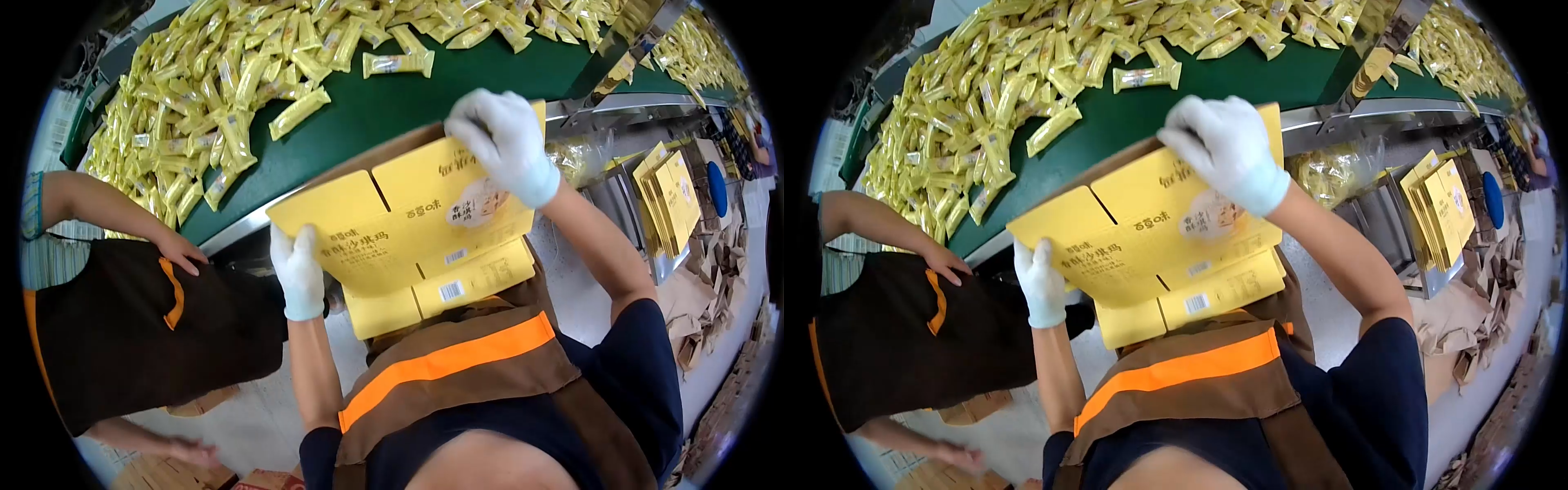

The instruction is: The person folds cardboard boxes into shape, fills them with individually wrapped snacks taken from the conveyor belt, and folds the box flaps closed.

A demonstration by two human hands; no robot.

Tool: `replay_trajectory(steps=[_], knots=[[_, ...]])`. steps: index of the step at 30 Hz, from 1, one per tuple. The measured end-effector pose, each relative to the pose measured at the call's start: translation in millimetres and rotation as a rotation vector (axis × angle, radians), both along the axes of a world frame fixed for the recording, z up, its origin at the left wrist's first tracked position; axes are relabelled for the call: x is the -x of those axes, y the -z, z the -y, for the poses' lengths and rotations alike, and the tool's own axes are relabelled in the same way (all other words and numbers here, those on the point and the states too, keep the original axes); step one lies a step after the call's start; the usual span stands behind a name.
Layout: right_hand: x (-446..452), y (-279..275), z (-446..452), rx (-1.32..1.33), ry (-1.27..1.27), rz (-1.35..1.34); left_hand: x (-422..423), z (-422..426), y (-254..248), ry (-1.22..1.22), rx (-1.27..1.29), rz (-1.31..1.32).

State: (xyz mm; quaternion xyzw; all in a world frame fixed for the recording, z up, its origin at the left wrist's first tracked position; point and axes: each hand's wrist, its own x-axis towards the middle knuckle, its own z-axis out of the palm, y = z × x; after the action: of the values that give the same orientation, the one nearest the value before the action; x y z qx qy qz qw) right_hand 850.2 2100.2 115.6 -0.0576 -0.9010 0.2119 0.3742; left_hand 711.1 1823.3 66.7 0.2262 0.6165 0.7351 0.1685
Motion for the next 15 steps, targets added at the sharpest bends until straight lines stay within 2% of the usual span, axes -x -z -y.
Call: replay_trajectory(steps=[2,4,6,8,9,10,12,13,15], knots=[[14,-6,-2,0.080,-0.049,-0.014,9,4,4,0.033,-0.042,-0.017],[26,-9,-10,-0.021,-0.211,-0.104,13,8,-3,0.016,-0.130,0.096],[6,-37,-9,-0.077,-0.129,0.323,16,9,-16,-0.023,-0.069,0.029],[0,-39,-29,-0.359,0.096,0.033,25,19,-24,0.041,-0.084,0.039],[-14,-50,-28,-0.036,-0.001,0.030,27,19,-30,0.052,-0.138,0.006],[-20,-48,-25,0.146,-0.007,0.006,30,22,-35,0.002,-0.108,0.027],[-35,-45,-18,0.479,-0.025,-0.059,42,33,-29,0.077,-0.221,0.125],[-40,-37,-16,0.643,-0.066,-0.024,45,36,-28,0.133,-0.233,0.159],[-53,-12,-15,0.951,-0.147,0.155,56,31,-15,0.101,-0.081,0.292]])
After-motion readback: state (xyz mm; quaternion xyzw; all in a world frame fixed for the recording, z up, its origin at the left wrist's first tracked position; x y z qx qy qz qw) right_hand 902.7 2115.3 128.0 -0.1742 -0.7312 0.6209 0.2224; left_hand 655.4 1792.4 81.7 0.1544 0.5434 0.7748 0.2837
